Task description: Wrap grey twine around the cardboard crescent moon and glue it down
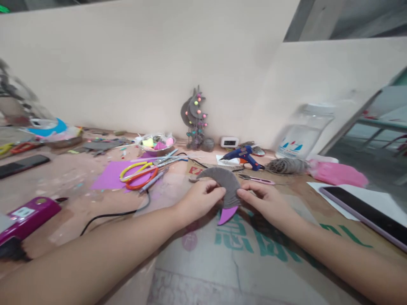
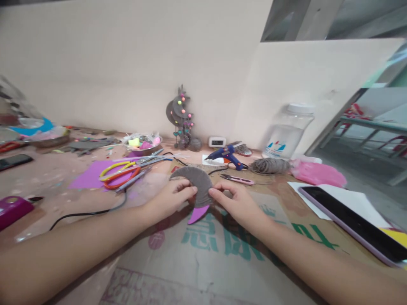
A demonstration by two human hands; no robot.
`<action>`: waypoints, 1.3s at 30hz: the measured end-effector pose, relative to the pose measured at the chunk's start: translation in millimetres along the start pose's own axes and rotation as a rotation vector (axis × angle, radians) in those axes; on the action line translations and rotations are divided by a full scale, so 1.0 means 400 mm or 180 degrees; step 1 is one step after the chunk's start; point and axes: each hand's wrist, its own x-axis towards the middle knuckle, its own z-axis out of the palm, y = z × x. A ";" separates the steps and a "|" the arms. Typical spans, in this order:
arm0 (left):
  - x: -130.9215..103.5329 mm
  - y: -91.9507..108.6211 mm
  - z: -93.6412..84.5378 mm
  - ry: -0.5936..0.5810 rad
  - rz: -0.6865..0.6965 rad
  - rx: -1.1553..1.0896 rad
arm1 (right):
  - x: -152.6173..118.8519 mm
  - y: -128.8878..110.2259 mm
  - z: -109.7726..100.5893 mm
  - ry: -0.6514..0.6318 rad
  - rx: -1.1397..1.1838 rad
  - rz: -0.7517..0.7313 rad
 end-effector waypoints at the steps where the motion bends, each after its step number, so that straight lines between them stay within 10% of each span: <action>1: 0.001 -0.001 0.000 0.0050 0.0029 0.0051 | 0.001 0.000 0.000 -0.0004 -0.0027 -0.0027; 39: 0.005 -0.001 -0.002 0.0169 0.0014 0.0092 | -0.003 -0.017 -0.001 0.0022 -0.0406 -0.0250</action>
